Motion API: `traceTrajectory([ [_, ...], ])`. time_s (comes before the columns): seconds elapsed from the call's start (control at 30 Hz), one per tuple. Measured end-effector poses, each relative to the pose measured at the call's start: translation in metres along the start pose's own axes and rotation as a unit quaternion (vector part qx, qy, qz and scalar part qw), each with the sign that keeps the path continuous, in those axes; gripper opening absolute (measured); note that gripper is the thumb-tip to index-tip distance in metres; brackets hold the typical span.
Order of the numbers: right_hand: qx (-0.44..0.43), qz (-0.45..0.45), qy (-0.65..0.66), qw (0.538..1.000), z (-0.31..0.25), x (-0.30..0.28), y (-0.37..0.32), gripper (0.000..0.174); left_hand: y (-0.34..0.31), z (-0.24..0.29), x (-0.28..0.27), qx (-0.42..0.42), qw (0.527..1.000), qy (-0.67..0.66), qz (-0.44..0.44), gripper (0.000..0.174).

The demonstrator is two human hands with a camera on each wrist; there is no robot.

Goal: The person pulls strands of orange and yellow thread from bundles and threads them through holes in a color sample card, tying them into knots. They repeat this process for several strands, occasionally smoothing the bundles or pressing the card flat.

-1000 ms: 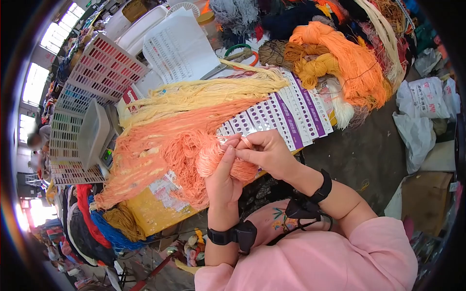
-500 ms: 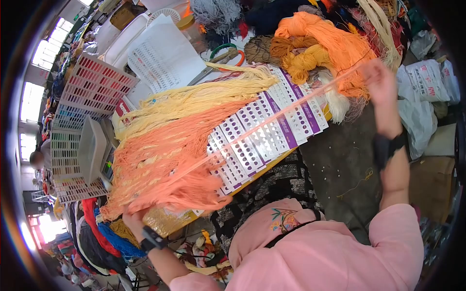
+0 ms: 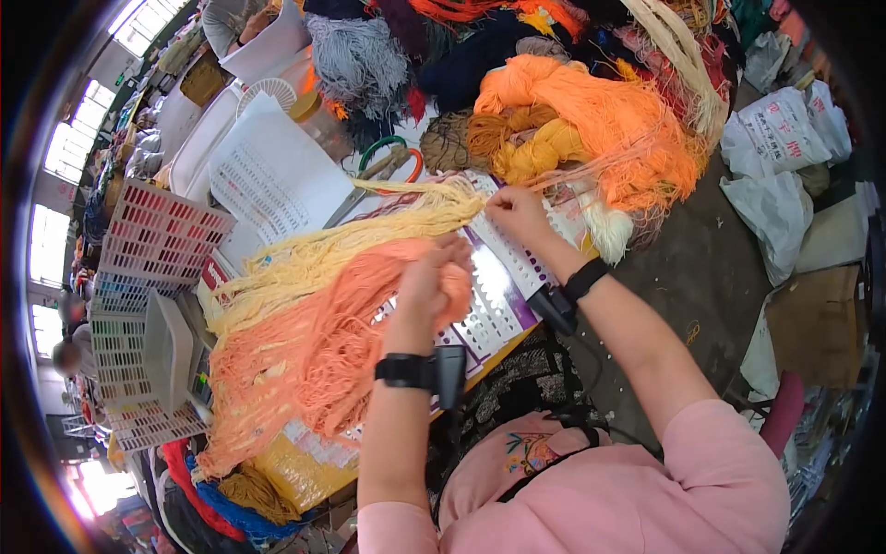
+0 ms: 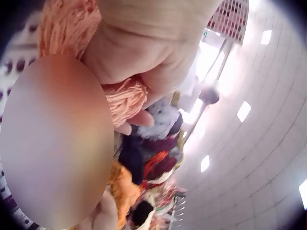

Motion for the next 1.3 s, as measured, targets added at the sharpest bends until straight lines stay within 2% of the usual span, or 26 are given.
traceTrajectory([
  [0.03, -0.030, 0.038, -0.039, 0.998, -0.005, -0.002, -0.005, 0.009, 0.017, -0.017, 0.003, -0.030, 0.999, 0.028, -0.020, 0.026],
  [0.07, -0.028, 0.032, -0.026, 0.999, -0.010, 0.002, -0.010, 0.009, 0.020, -0.026, 0.005, -0.048, 0.997, 0.034, 0.039, 0.021],
  [0.13, -0.062, 0.028, -0.107, 0.992, -0.020, 0.007, -0.016, 0.010, 0.041, -0.030, -0.004, -0.019, 0.986, 0.142, 0.081, 0.015],
  [0.2, -0.050, 0.031, -0.105, 0.993, -0.017, 0.005, -0.014, 0.011, 0.039, -0.019, 0.003, 0.010, 0.967, 0.232, 0.110, 0.007],
  [0.33, -0.042, 0.059, -0.076, 0.995, -0.013, -0.006, -0.012, 0.013, 0.023, 0.003, 0.000, 0.059, 0.905, 0.394, 0.147, 0.008],
  [0.37, -0.041, 0.012, -0.111, 0.993, -0.013, 0.000, -0.012, 0.017, 0.022, 0.003, -0.001, 0.043, 0.920, 0.367, 0.129, 0.007],
  [0.43, -0.140, -0.025, -0.172, 0.975, -0.035, 0.015, -0.026, 0.021, 0.021, 0.003, -0.001, 0.015, 0.947, 0.307, 0.094, 0.005],
  [0.47, -0.190, -0.042, -0.202, 0.960, -0.051, 0.022, -0.035, 0.024, 0.023, 0.005, -0.001, 0.027, 0.955, 0.283, 0.086, 0.004],
  [0.5, -0.174, -0.080, -0.243, 0.951, -0.058, 0.027, -0.041, 0.034, 0.024, 0.005, -0.001, 0.039, 0.962, 0.257, 0.077, 0.004],
  [0.6, -0.195, -0.070, -0.196, 0.958, -0.054, 0.026, -0.042, 0.035, 0.029, 0.000, -0.004, 0.080, 0.972, 0.200, 0.092, 0.003],
  [0.63, -0.173, -0.082, -0.183, 0.964, -0.049, 0.025, -0.039, 0.034, 0.029, -0.001, -0.005, 0.097, 0.973, 0.184, 0.103, 0.003],
  [0.73, -0.143, -0.074, -0.108, 0.981, -0.039, 0.023, -0.036, 0.032, 0.031, 0.000, -0.005, 0.120, 0.957, 0.233, 0.123, 0.003],
  [0.83, -0.126, -0.058, -0.133, 0.981, -0.043, 0.021, -0.037, 0.027, 0.018, -0.002, -0.016, 0.126, 0.967, 0.169, 0.144, 0.004],
  [0.87, -0.128, -0.052, -0.121, 0.983, -0.042, 0.020, -0.036, 0.025, 0.017, -0.009, -0.015, 0.100, 0.991, 0.039, 0.082, 0.007],
  [0.9, -0.128, -0.044, -0.108, 0.985, -0.038, 0.020, -0.035, 0.024, 0.010, -0.011, -0.013, 0.069, 0.993, -0.090, 0.019, 0.011],
  [0.97, -0.150, -0.037, -0.101, 0.983, -0.044, 0.018, -0.036, 0.018, -0.006, -0.003, 0.006, 0.012, 0.949, -0.303, -0.088, 0.017],
  [1.07, -0.098, -0.041, -0.004, 0.994, -0.028, 0.017, -0.033, 0.015, -0.002, -0.002, 0.019, -0.021, 0.950, -0.248, -0.189, 0.020],
  [1.1, -0.108, -0.033, 0.012, 0.993, -0.028, 0.014, -0.032, 0.016, 0.004, -0.009, 0.023, -0.041, 0.974, -0.143, -0.169, 0.019],
  [1.13, -0.107, -0.023, 0.033, 0.993, -0.026, 0.013, -0.031, 0.015, 0.011, -0.016, 0.020, -0.052, 0.992, 0.021, -0.111, 0.017],
  [1.17, -0.105, -0.013, 0.054, 0.993, -0.025, 0.012, -0.031, 0.015, 0.014, -0.018, 0.018, -0.063, 0.980, 0.184, -0.049, 0.015],
  [1.2, -0.102, -0.003, 0.075, 0.992, -0.023, 0.010, -0.032, 0.015, 0.015, -0.016, 0.013, -0.072, 0.937, 0.341, 0.014, 0.013],
  [1.23, -0.102, -0.031, 0.007, 0.994, -0.023, 0.014, -0.032, 0.015, 0.030, -0.015, -0.004, -0.015, 0.918, 0.396, -0.011, 0.015],
  [1.3, -0.122, -0.038, -0.099, 0.987, -0.039, 0.017, -0.035, 0.024, 0.002, 0.013, -0.010, -0.015, 0.958, 0.284, 0.034, 0.016],
])
Point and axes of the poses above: each hand's wrist, its own y-axis towards the middle knuckle, its own x-axis out of the palm, z = x × y, the point moved 9 cm from there along y, towards the middle knuckle, and after that the axes turned 7 degrees about -z, right-handed, at the moved point
